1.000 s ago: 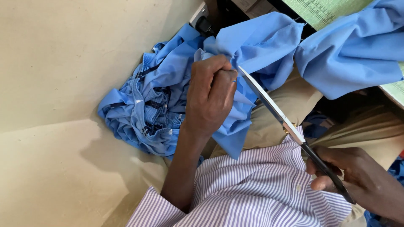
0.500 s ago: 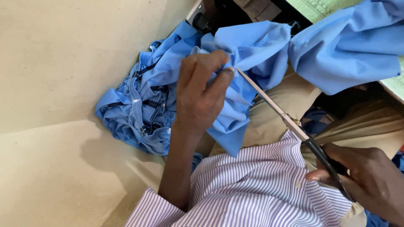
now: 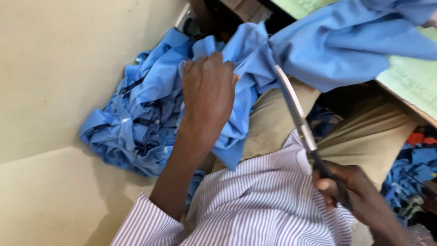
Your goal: Trimming the edges of blue fabric pieces using large tailor scissors at a factory workbench.
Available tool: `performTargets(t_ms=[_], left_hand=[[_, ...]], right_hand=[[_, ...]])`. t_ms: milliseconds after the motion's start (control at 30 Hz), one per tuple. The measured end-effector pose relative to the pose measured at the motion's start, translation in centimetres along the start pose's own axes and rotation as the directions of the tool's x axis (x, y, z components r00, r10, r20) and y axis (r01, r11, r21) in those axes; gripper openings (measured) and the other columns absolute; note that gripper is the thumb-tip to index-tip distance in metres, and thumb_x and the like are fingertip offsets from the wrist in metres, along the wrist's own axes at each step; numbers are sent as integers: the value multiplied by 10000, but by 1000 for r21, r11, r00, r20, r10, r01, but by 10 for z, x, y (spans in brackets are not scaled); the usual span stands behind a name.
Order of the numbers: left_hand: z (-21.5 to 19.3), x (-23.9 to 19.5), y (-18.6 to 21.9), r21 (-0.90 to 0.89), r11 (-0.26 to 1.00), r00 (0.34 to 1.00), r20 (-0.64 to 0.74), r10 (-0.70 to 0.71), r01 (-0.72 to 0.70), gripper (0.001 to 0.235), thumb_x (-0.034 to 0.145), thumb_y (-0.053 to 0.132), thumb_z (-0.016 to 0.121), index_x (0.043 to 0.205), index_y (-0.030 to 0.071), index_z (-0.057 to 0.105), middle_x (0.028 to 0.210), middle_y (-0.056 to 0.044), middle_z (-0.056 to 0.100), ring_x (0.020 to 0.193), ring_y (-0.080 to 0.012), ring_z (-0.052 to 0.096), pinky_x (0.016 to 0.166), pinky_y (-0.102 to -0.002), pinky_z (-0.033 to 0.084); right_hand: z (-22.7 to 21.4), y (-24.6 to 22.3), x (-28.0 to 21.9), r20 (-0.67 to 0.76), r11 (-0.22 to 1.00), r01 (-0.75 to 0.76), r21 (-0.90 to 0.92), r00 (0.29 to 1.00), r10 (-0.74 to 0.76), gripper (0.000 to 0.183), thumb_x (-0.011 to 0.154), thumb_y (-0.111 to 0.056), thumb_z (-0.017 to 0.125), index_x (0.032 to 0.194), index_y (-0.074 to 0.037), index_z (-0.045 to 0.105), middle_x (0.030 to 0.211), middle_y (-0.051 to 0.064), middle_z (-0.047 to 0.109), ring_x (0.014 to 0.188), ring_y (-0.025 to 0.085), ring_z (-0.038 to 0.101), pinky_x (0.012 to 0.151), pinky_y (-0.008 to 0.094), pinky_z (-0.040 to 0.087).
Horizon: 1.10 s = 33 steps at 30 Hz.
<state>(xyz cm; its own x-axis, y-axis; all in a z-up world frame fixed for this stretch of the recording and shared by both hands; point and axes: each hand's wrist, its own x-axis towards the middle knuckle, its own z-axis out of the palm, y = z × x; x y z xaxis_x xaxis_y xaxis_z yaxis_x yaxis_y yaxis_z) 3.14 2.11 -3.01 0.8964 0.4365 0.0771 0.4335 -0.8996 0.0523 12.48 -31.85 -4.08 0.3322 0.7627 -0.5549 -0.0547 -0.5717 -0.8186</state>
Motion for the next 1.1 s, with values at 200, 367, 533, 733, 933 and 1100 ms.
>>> performTargets(t_ms=[200,367,533,733,933,1100], left_hand=[[24,50,55,178,976,991,24,-131,125,596,793,275,785,1329,77,614,1337,-175,608,1244,-360,571,1109,-497,474],[96,78,5,-298,944,985,-50,-166,144,476,760,3,682,1226,69,612,1181,-160,607,805,-467,707,632,-606,535],[24,22,0,-462,883,984,-180,2,-86,222,967,56,726,1101,91,553,1071,-94,582,684,-324,603,519,-436,449],[-10,-8,8,-289,937,913,-402,69,-199,210,935,-50,759,1055,76,642,979,-69,533,611,-224,503,549,-345,451],[-9,-19,13,-313,911,839,-541,62,-269,173,931,-141,658,883,-2,566,901,-112,474,710,-212,500,625,-331,492],[-3,-24,16,-289,902,781,-620,78,-320,187,985,-101,664,868,6,566,864,-123,499,733,-242,548,666,-372,530]], right_hand=[[21,-16,5,33,951,30,306,999,-42,417,915,-389,688,742,-11,673,524,65,592,378,152,600,393,283,486],[18,-17,-10,-63,963,-47,264,996,66,445,910,-409,678,723,-5,695,505,91,621,391,185,628,454,325,491],[16,-34,-11,55,971,-59,233,997,48,565,884,-564,615,790,-25,756,559,72,679,496,186,666,523,321,504],[28,-63,0,221,959,-86,271,975,25,650,847,-665,589,848,-41,773,653,57,691,604,191,669,613,338,478],[36,-59,8,234,952,13,305,968,-88,651,895,-668,571,853,-45,753,628,37,698,541,163,674,553,310,499],[32,-77,7,231,985,-4,171,972,-36,749,840,-774,502,800,-74,766,617,32,723,590,168,681,613,324,473]])
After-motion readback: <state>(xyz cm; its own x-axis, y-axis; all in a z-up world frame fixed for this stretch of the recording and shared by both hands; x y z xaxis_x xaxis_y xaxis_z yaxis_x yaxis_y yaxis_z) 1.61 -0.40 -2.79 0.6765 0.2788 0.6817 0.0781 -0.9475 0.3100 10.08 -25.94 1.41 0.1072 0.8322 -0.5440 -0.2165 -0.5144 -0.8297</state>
